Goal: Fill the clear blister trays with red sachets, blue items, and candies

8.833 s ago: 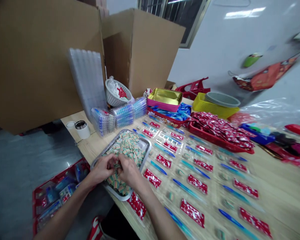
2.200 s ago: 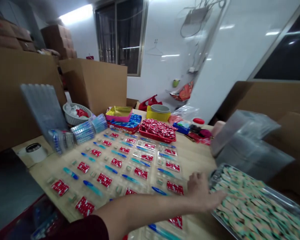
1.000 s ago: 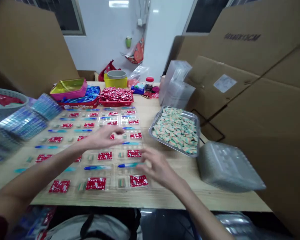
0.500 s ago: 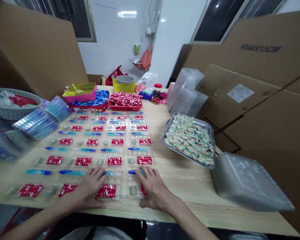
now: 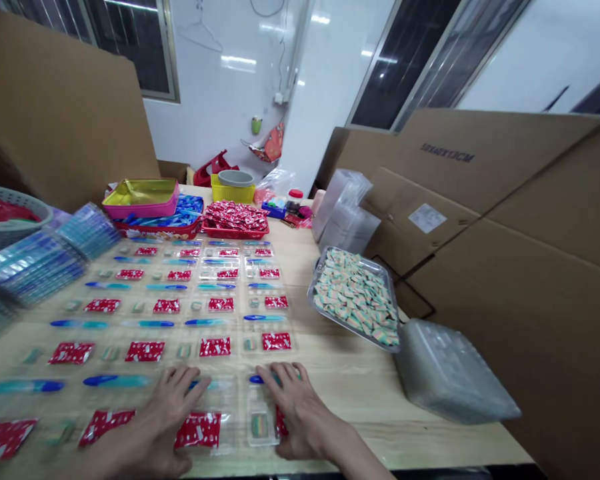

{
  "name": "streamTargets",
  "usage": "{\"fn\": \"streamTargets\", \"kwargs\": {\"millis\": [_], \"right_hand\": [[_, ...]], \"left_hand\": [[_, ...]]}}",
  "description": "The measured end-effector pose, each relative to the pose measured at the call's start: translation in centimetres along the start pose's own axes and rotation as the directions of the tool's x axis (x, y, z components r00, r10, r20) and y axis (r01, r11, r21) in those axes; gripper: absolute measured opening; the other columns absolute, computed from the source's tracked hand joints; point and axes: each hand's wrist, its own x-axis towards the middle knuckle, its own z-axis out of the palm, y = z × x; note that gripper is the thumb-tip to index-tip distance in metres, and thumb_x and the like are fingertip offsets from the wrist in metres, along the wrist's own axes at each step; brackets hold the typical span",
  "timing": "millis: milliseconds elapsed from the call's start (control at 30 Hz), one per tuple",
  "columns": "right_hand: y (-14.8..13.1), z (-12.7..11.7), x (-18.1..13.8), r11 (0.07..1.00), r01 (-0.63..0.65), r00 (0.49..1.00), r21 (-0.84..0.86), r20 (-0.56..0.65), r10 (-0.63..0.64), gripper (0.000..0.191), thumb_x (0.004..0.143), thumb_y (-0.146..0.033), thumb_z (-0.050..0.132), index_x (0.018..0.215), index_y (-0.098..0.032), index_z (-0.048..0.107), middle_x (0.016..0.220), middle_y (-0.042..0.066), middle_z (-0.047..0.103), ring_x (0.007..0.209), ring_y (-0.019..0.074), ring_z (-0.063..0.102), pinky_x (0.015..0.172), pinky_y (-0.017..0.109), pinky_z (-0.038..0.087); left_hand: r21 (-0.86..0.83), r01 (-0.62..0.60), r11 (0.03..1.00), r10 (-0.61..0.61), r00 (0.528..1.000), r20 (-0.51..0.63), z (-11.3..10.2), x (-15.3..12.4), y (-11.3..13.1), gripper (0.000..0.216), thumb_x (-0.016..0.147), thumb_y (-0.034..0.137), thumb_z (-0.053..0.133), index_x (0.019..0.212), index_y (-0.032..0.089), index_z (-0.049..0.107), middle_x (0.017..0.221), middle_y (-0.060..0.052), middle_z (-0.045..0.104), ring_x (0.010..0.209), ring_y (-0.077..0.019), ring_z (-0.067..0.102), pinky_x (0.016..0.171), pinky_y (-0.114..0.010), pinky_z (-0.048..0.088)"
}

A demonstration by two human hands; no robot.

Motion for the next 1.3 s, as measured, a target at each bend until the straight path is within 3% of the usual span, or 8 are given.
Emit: {"fn": "streamTargets", "kwargs": {"millis": [333,500,667,800,900,1000,1133,1300], "right_hand": [[3.0,-6.8,7.7,0.98,-0.033,0.993,-0.194,-0.121,0.009,0.112,0.053,-0.045,0.072,0.147,-0.021,0.017,0.139,0.02,0.036,0.129,0.0384,0.03,0.106,0.056,0.011],[5.1,-6.4,10.1,0.988,-0.023,1.0,-0.152,-0.006,0.022,0.118,0.05,-0.05,0.074,0.148,-0.021,0.015,0.143,0.019,0.032,0.133,0.0385,0.025,0.108,0.057,0.007],[4.9,-5.2,8.0,0.997,-0.031,0.997,-0.066,0.072,0.036,0.125,0.043,-0.055,0.077,0.147,-0.017,0.02,0.142,0.02,0.034,0.131,0.0403,0.028,0.108,0.055,0.015],[4.7,-6.1,7.3,1.0,0.002,0.998,0.014,0.067,-0.003,0.114,0.052,-0.058,0.075,0.147,-0.02,0.023,0.144,0.017,0.034,0.132,0.0378,0.028,0.109,0.053,0.017],[5.6,-7.9,9.7,0.999,-0.041,0.996,0.032,-0.078,0.043,0.09,0.069,-0.049,0.067,0.145,-0.024,0.027,0.147,0.013,0.033,0.135,0.033,0.026,0.109,0.049,0.018],[7.1,-9.2,13.8,0.992,-0.111,0.976,-0.063,-0.193,0.097,0.088,0.066,-0.029,0.07,0.144,-0.022,0.029,0.147,0.014,0.033,0.136,0.031,0.026,0.109,0.045,0.02],[8.8,-9.4,17.7,0.978,-0.162,0.982,-0.13,-0.116,0.148,0.101,0.054,-0.025,0.076,0.143,-0.019,0.03,0.144,0.017,0.035,0.134,0.0343,0.028,0.109,0.048,0.02],[9.4,-8.9,18.1,0.976,-0.16,0.987,-0.146,-0.04,0.155,0.113,0.047,-0.032,0.079,0.145,-0.02,0.025,0.146,0.018,0.03,0.135,0.0355,0.024,0.108,0.049,0.02]], "left_hand": [[0.152,0.05,0.987,-0.002,0.955,-0.297,-6.1,6.4,-4.0,0.098,0.047,0.047,0.075,0.134,0.016,0.042,0.132,-0.019,0.046,0.122,-0.0382,0.038,0.104,-0.06,0.021],[0.125,-0.019,0.992,0.048,0.971,-0.234,-5.5,8.8,-5.9,0.102,0.044,0.053,0.077,0.133,0.021,0.04,0.132,-0.017,0.046,0.122,-0.037,0.039,0.105,-0.06,0.02],[0.09,-0.088,0.992,0.101,0.983,-0.151,-3.8,8.0,-5.4,0.109,0.04,0.062,0.076,0.134,0.021,0.039,0.135,-0.018,0.044,0.126,-0.042,0.035,0.106,-0.065,0.015],[0.009,-0.159,0.987,0.158,0.974,-0.159,-5.1,7.9,-5.3,0.102,0.047,0.07,0.069,0.132,0.021,0.041,0.125,-0.015,0.051,0.115,-0.0372,0.045,0.104,-0.061,0.023],[0.026,-0.102,0.994,0.106,0.96,-0.258,-7.4,10.2,-6.6,0.079,0.064,0.061,0.065,0.128,0.021,0.043,0.126,-0.013,0.052,0.116,-0.033,0.045,0.102,-0.053,0.03],[0.088,-0.015,0.996,0.042,0.95,-0.31,-9.0,13.7,-8.6,0.074,0.065,0.049,0.068,0.128,0.021,0.042,0.134,-0.015,0.046,0.124,-0.0337,0.039,0.103,-0.051,0.029],[0.114,-0.038,0.993,0.064,0.97,-0.234,-9.3,17.0,-10.2,0.089,0.052,0.052,0.076,0.128,0.022,0.042,0.128,-0.014,0.049,0.12,-0.0356,0.042,0.101,-0.054,0.03],[0.129,-0.054,0.99,0.082,0.971,-0.225,-8.6,17.6,-10.3,0.09,0.046,0.057,0.077,0.123,0.02,0.046,0.12,-0.014,0.052,0.115,-0.0357,0.045,0.095,-0.052,0.034]]}}
